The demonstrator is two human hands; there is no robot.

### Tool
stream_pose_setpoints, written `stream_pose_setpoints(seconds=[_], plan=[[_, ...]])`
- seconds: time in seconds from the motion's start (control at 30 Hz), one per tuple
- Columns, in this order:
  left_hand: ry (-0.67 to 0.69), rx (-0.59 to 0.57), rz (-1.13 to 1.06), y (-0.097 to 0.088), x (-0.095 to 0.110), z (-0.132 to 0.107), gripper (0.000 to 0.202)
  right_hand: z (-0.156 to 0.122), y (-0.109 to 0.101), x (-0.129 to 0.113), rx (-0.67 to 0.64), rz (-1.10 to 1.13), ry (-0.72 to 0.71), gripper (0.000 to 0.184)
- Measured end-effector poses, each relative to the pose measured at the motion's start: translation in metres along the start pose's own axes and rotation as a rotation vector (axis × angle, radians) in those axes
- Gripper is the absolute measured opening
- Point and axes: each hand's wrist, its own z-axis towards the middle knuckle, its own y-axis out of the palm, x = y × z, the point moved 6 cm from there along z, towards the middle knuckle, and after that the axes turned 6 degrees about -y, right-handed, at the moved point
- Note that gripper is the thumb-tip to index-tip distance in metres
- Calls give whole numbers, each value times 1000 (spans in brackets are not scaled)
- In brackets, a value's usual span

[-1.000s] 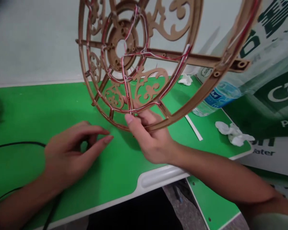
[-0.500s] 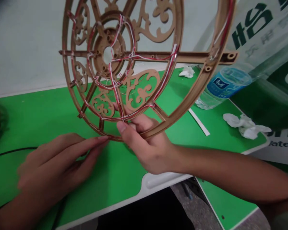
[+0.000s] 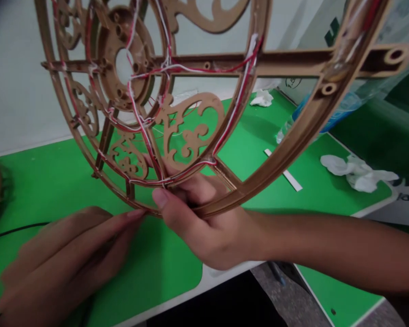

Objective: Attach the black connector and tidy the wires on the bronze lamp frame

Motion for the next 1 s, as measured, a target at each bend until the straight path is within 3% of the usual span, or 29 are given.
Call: stream_pose_setpoints(seconds=[0.17, 0.33, 0.5, 0.6, 0.83, 1.0], plan=[[43, -44, -11, 3, 0, 2, 25, 0, 0, 0, -24, -44, -53, 27], [70, -17, 1, -1, 4, 4, 19, -2, 1, -1, 10, -47, -143, 31], [71, -18, 30, 2, 1, 4, 16, -2, 1, 0, -10, -102, -146, 13], [33, -34, 22, 3, -1, 1, 18, -2, 1, 0, 5, -100, -124, 13], [-49, 56, 78, -3, 4, 3, 16, 6, 9, -2, 1, 196, 37, 22], [-23, 79, 63, -6, 3, 2, 18, 12, 14, -8, -4, 419, -1, 32]])
